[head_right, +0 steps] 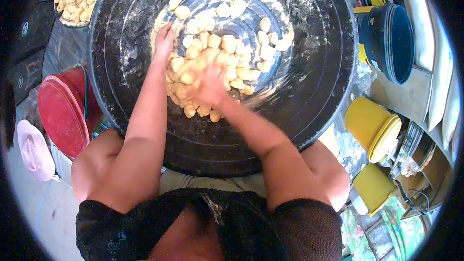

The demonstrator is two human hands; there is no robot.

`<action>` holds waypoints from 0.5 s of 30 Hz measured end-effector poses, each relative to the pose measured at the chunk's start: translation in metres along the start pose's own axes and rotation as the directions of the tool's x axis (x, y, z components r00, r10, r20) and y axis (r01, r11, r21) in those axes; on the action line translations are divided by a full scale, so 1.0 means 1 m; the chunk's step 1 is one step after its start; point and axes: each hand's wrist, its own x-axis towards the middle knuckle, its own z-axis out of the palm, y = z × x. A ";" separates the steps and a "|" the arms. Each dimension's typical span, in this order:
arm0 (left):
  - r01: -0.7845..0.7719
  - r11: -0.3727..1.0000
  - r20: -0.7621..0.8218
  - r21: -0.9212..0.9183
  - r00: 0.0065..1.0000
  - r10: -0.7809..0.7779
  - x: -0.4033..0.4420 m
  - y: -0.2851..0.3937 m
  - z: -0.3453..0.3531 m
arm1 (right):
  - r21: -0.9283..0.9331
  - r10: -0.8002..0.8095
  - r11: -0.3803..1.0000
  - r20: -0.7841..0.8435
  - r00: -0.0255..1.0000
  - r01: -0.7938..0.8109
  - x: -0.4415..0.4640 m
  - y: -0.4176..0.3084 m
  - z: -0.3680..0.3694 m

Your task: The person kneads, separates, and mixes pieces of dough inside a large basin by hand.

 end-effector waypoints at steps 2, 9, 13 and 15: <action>-0.118 0.982 -0.130 0.150 0.982 0.138 -0.021 -0.025 0.010 | -0.125 -0.260 0.933 0.412 0.873 0.337 -0.033 -0.041 -0.022; 0.378 0.918 0.271 0.122 0.877 -0.397 -0.002 0.026 -0.027 | -0.549 -0.258 0.674 0.453 0.854 0.495 0.088 0.030 -0.070; -0.035 0.976 0.078 0.216 0.997 0.019 0.053 0.048 -0.038 | -0.553 -0.068 0.831 -0.002 0.998 0.056 0.162 0.075 -0.101; 0.101 0.992 0.038 -0.070 0.994 -0.098 0.085 0.028 -0.018 | -0.158 0.249 0.939 -0.303 0.920 -0.306 0.190 0.117 -0.100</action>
